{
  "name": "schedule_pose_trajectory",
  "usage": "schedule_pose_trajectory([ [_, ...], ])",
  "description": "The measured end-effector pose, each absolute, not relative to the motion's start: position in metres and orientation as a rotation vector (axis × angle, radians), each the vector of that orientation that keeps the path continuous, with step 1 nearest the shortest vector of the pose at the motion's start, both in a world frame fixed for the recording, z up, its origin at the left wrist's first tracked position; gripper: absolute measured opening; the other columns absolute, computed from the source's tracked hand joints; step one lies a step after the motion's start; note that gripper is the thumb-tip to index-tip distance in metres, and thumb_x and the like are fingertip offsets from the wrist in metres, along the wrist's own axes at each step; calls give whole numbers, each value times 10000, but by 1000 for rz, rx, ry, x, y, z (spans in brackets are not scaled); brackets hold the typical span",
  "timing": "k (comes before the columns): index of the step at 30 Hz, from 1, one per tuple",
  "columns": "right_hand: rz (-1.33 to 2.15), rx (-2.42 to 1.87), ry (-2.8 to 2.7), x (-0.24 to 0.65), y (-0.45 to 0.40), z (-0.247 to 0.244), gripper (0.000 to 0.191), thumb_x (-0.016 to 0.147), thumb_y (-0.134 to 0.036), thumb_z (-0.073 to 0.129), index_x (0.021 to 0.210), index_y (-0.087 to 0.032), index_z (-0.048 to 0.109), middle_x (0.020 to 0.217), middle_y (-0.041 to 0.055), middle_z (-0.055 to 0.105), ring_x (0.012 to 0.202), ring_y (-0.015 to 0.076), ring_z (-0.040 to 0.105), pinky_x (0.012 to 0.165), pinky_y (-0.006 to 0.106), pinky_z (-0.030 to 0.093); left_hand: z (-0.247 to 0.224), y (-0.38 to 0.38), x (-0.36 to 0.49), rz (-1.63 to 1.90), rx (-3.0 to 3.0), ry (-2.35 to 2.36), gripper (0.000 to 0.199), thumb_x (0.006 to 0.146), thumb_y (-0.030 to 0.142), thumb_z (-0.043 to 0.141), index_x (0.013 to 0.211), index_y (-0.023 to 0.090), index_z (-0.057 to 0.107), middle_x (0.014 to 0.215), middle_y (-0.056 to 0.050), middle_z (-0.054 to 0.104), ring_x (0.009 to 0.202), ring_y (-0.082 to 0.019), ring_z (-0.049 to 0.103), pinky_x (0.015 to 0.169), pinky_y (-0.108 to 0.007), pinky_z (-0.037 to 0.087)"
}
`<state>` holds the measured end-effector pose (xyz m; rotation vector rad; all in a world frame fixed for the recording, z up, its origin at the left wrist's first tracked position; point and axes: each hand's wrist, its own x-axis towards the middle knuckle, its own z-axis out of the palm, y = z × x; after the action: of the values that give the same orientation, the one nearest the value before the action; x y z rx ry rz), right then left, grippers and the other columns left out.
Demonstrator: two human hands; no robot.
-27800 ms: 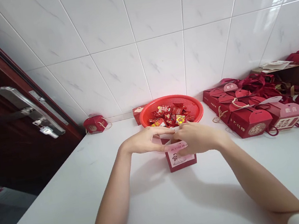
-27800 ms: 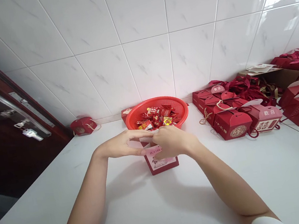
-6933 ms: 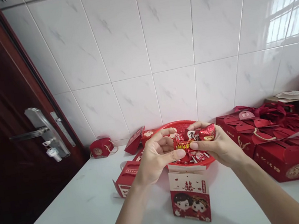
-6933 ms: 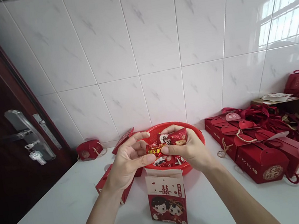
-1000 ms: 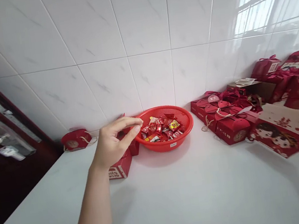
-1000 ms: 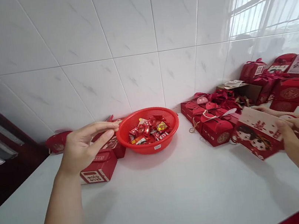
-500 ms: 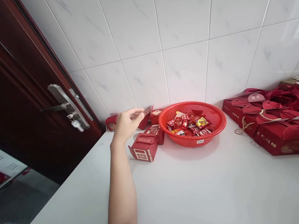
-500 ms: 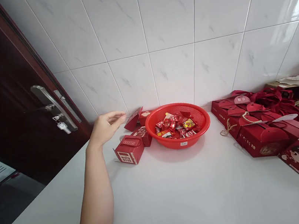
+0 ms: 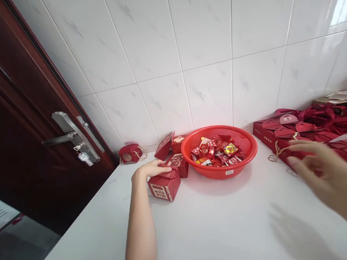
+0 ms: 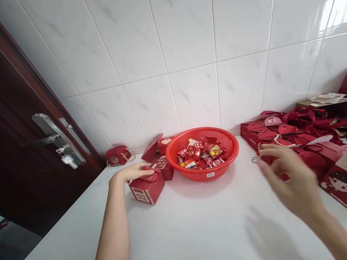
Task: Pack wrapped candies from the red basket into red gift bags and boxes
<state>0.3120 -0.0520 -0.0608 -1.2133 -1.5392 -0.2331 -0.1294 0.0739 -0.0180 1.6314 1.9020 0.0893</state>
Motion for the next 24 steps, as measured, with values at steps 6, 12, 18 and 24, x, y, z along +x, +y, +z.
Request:
schedule_pose_trajectory([
  [6,128,-1054,-1785,255,-42,-86,143,997,-319,534,1084,-248,624,1141,136,700,512,130,593,490,303,513,-25,75,-142,229,1576,1668,923,628,692,746,1408,239,549,1462,-131,607,1268,-317,644,968,-346,547],
  [12,355,-1118,-1800,251,-39,-116,180,1012,-358,497,1079,-251,626,1154,111,687,479,102,534,530,319,537,3,54,-140,437,1707,1654,1063,690,579,771,1591,254,311,1460,-133,606,1190,-307,691,891,-332,581],
  [18,689,-1153,-1710,246,-41,-119,340,1009,-520,490,1143,-234,617,734,12,642,588,170,602,587,318,525,22,7,-51,395,2331,1343,1025,760,490,788,1620,369,243,1364,-82,669,1161,-317,692,888,-350,560],
  [24,863,-961,-1655,248,-43,-115,469,952,-601,571,1259,-247,571,1009,56,663,653,136,585,598,292,502,-20,-17,38,220,2795,899,1095,776,268,794,1629,370,115,1150,-58,664,1081,-286,646,1037,-465,428],
])
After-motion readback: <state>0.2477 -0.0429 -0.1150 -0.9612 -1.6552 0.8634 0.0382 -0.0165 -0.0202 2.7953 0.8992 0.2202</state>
